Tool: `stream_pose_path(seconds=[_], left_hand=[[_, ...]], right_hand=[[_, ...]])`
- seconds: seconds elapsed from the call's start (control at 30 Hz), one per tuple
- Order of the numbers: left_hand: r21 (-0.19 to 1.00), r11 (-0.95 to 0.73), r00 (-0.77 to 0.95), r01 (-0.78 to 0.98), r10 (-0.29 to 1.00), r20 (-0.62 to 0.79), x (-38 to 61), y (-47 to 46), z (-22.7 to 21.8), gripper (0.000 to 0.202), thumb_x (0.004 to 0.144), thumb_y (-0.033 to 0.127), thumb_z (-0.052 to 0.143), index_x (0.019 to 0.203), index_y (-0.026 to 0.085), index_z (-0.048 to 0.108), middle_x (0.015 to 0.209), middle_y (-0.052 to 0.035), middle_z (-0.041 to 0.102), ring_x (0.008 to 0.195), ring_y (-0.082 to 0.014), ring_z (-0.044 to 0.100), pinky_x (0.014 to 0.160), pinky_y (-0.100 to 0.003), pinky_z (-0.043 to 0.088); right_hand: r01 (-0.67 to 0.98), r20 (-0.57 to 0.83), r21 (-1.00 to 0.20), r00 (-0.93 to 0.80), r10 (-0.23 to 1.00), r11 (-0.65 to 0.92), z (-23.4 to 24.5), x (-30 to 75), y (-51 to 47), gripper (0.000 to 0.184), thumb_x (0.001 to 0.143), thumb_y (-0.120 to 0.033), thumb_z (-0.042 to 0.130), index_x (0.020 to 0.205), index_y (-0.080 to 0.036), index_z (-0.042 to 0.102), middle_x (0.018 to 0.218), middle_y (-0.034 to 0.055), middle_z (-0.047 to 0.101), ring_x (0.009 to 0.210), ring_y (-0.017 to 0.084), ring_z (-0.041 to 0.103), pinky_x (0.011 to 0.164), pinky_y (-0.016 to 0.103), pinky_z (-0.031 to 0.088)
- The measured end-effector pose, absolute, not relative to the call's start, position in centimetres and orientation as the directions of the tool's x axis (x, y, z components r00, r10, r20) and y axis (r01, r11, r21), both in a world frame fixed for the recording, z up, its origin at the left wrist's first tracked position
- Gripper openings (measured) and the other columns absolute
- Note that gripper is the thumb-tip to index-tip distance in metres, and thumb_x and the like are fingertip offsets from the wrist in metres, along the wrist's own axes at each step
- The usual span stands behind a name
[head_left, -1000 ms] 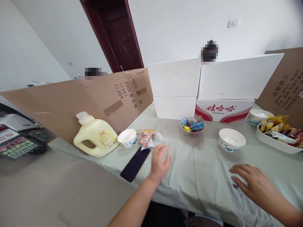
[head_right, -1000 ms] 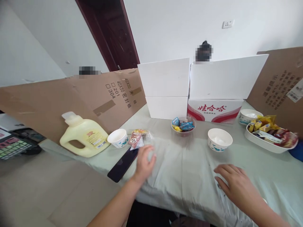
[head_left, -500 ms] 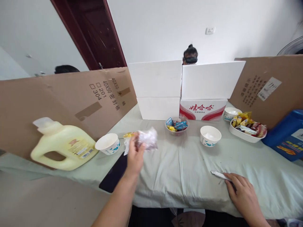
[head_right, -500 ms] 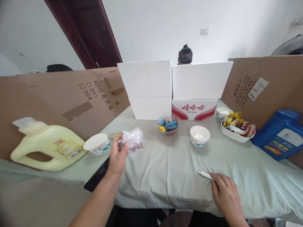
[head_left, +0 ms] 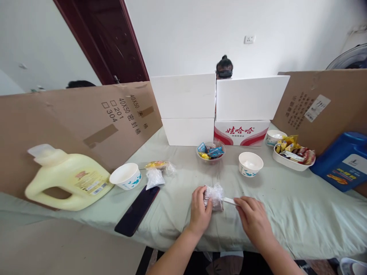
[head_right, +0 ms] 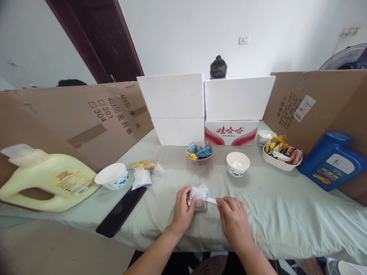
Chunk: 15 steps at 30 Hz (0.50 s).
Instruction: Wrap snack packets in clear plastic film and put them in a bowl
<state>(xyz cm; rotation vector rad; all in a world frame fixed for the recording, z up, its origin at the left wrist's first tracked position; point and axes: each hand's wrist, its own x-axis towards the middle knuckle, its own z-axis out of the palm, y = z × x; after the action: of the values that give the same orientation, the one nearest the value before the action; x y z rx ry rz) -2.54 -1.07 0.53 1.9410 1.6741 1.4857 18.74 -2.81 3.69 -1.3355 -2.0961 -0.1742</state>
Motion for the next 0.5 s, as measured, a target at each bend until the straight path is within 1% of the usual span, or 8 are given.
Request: stream_pose_path(seconds=[0.1, 0.2, 0.3, 0.4, 0.5], left_hand=[[0.697, -0.366, -0.117, 0.617, 0.833, 0.541, -2.5, -1.3, 0.6, 0.029, 0.089, 0.020, 0.049, 0.118, 0.020, 0.049, 0.120, -0.0121, 0.053, 0.115, -0.0241, 0.052, 0.100, -0.046, 0.044], [0.714, -0.340, -0.139, 0.612, 0.843, 0.520, -2.5, -1.5, 0.7, 0.027, 0.088, 0.017, 0.049, 0.115, 0.020, 0.050, 0.119, -0.0117, 0.054, 0.114, -0.0234, 0.053, 0.098, -0.044, 0.046], [0.683, -0.348, -0.136, 0.642, 0.825, 0.549, -2.6, -1.6, 0.9, 0.027, 0.088, 0.017, 0.050, 0.114, 0.020, 0.054, 0.119, -0.0117, 0.055, 0.113, -0.0245, 0.053, 0.097, -0.045, 0.046], [0.630, -0.423, -0.067, 0.651, 0.795, 0.603, -2.6, -1.7, 1.1, 0.028, 0.090, 0.018, 0.048, 0.117, 0.021, 0.056, 0.116, -0.0103, 0.059, 0.111, -0.0250, 0.053, 0.096, -0.046, 0.046], [0.614, -0.444, -0.019, 0.652, 0.800, 0.599, -2.5, -1.5, 1.1, 0.040, 0.087, 0.027, 0.060, 0.126, 0.021, 0.053, 0.104, -0.0090, 0.064, 0.102, -0.0257, 0.054, 0.090, -0.046, 0.049]], right_hand=[[0.844, 0.490, -0.190, -0.361, 0.793, 0.501, 4.6, 15.0, -1.8, 0.026, 0.093, -0.016, 0.046, 0.111, -0.025, 0.062, 0.099, 0.0055, 0.063, 0.088, 0.020, 0.058, 0.078, 0.033, 0.038], [0.857, 0.447, -0.178, -0.367, 0.816, 0.483, 4.0, 14.8, -1.4, 0.029, 0.090, -0.013, 0.048, 0.112, -0.027, 0.062, 0.099, 0.0050, 0.063, 0.087, 0.019, 0.057, 0.078, 0.033, 0.036], [0.902, 0.447, -0.155, -0.299, 0.843, 0.402, 2.6, 18.2, -1.4, 0.027, 0.092, -0.015, 0.047, 0.111, -0.026, 0.063, 0.100, 0.0056, 0.063, 0.089, 0.020, 0.057, 0.080, 0.035, 0.036], [0.958, 0.462, -0.104, -0.190, 0.866, 0.266, 1.4, 22.6, -1.4, 0.025, 0.094, -0.020, 0.045, 0.109, -0.023, 0.064, 0.098, 0.0066, 0.064, 0.088, 0.022, 0.057, 0.077, 0.037, 0.037], [0.983, 0.502, -0.079, -0.102, 0.859, 0.164, 1.2, 24.4, -1.4, 0.023, 0.093, -0.025, 0.046, 0.104, -0.022, 0.067, 0.096, 0.0074, 0.065, 0.088, 0.025, 0.056, 0.076, 0.040, 0.039]])
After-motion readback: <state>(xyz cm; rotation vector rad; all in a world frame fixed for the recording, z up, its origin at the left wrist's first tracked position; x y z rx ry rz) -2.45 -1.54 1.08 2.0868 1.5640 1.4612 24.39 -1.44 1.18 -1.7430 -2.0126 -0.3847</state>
